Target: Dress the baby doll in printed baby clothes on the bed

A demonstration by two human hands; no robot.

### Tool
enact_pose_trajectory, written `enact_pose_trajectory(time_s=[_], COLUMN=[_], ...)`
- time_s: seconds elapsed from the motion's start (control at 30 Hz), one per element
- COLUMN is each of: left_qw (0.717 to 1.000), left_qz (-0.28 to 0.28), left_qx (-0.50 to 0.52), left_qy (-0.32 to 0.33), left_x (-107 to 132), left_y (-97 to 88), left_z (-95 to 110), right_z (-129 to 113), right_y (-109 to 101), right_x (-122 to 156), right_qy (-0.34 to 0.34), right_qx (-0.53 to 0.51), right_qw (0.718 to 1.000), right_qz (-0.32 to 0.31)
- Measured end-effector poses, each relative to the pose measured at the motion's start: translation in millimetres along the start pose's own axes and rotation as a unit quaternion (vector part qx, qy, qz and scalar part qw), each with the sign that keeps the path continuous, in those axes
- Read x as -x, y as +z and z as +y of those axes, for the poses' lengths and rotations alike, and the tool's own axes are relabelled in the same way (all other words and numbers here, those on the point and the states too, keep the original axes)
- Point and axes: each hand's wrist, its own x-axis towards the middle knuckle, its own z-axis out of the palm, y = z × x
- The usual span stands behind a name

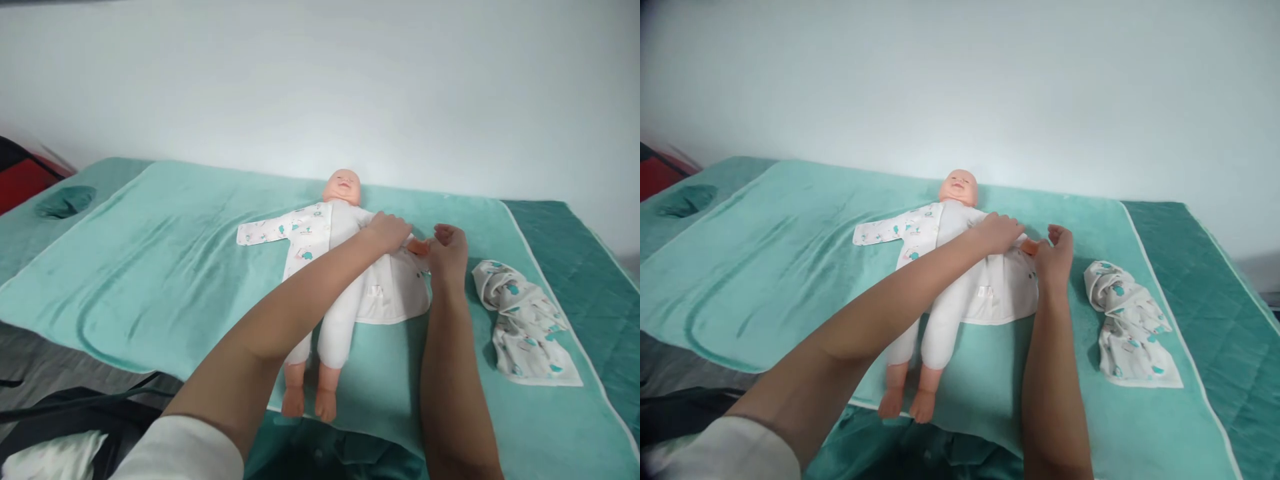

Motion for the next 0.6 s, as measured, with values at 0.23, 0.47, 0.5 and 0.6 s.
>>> enact_pose_trajectory(time_s=[0.23, 0.47, 0.5, 0.6], left_qw=[0.998, 0.997, 0.997, 0.997], left_qz=[0.035, 0.041, 0.045, 0.052], left_qx=[-0.056, -0.062, -0.058, -0.049], left_qy=[0.002, -0.013, -0.015, -0.019], left_x=[6.9, 37.3, 38.8, 40.5], left_y=[-1.1, -12.8, -13.3, -13.3], left_z=[-30.8, -41.4, -42.2, -44.1], right_z=[-19.0, -49.8, -51.8, -52.2], right_y=[-18.4, -8.5, -8.9, -10.5], right_x=[7.2, 16.7, 17.4, 18.3], right_qy=[0.075, 0.080, 0.077, 0.065], right_qx=[0.207, 0.222, 0.217, 0.211], right_qw=[0.974, 0.951, 0.951, 0.952], right_qz=[-0.054, -0.198, -0.205, -0.212])
